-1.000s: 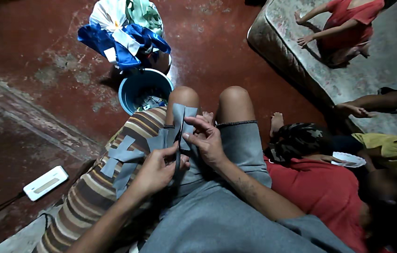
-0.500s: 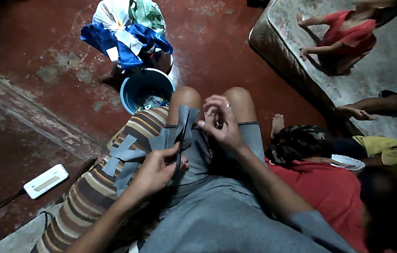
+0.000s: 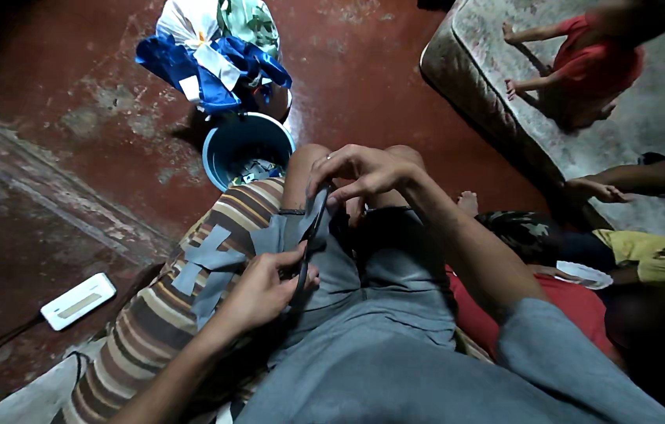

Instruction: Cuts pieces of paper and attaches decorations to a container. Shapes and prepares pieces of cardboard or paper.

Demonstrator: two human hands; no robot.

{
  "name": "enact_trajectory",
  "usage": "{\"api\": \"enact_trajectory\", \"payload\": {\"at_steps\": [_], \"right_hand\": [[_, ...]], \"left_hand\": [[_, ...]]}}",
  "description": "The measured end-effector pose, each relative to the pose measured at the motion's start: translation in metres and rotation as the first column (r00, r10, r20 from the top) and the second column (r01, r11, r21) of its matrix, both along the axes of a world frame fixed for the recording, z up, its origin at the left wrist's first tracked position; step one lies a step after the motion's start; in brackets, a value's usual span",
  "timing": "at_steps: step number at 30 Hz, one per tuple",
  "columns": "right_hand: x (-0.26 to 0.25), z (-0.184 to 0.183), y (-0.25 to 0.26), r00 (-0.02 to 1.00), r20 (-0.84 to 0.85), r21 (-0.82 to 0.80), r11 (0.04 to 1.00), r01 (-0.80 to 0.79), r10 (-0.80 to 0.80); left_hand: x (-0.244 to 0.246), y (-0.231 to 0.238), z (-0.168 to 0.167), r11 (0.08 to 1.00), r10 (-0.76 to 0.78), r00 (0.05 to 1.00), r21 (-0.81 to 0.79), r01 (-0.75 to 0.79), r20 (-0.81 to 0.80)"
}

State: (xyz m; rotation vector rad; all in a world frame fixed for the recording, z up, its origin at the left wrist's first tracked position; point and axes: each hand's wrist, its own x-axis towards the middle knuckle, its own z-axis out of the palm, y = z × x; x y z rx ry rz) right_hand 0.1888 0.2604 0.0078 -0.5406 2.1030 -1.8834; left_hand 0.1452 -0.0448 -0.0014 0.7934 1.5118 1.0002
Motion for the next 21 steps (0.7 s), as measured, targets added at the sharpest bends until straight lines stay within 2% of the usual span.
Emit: {"api": "enact_trajectory", "payload": {"at_steps": [5, 15, 21], "right_hand": [[-0.004, 0.007, -0.001, 0.998, 0.031, -0.043, 0.997, -0.061, 0.062], [-0.002, 0.009, -0.003, 0.996, 0.070, -0.056, 0.997, -0.059, 0.063], [-0.002, 0.007, -0.005, 0.995, 0.062, -0.055, 0.995, -0.080, 0.084]], "left_hand": [[-0.001, 0.000, -0.001, 1.000, -0.014, 1.000, 0.001, 0.014, 0.003], [0.003, 0.001, -0.001, 0.998, 0.025, 0.997, 0.054, -0.028, 0.068], [0.002, 0.001, -0.003, 0.996, -0.003, 0.996, 0.086, -0.004, 0.086]]}}
